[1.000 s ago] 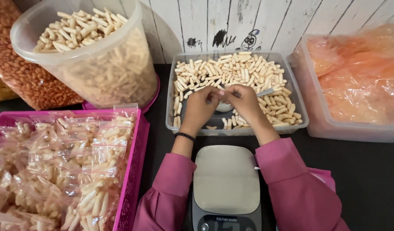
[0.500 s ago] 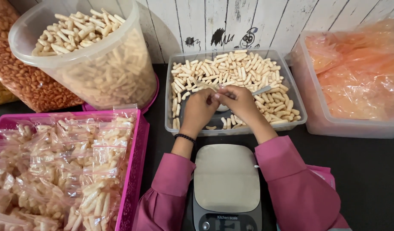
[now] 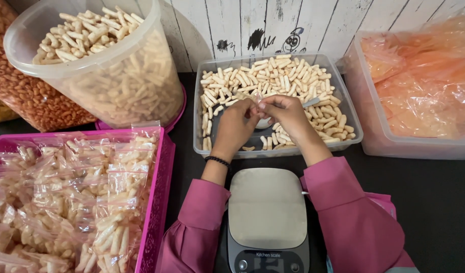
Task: Packaging small snacks into plastic bags and weighing them on a digital scale before placing them in a storage basket.
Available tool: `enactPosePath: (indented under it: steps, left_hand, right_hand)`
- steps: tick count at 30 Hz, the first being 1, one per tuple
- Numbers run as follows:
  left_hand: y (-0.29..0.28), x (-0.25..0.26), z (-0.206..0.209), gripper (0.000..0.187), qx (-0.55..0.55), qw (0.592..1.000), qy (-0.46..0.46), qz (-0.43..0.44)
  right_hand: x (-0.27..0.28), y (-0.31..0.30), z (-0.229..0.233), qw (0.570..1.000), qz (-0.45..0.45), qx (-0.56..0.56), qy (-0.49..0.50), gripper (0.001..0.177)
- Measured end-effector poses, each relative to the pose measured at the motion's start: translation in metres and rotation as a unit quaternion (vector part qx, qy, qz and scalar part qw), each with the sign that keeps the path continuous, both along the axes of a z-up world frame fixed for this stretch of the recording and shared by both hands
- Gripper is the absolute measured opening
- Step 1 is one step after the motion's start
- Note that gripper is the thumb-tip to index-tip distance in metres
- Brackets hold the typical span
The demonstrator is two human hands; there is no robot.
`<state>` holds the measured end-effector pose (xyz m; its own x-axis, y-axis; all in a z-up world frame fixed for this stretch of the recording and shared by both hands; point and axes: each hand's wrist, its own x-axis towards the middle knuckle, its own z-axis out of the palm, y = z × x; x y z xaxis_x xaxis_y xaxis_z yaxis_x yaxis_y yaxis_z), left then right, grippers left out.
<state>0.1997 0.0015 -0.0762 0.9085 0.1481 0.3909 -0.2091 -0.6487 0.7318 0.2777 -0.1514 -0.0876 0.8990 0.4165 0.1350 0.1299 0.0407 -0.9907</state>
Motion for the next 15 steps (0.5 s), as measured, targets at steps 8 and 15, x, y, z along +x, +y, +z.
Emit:
enactPosePath:
  steps: [8,15]
  left_hand:
    - [-0.002,-0.001,0.002,0.011,-0.003,0.998,0.01,0.066]
    - [-0.003,0.0,0.005,0.045,0.02,0.996,-0.084,0.036]
  right_hand:
    - [0.013,-0.002,-0.018,0.95,-0.139,-0.206,-0.187,0.01]
    - [0.0,0.002,-0.005,0.91,-0.164,-0.205,-0.32,0.013]
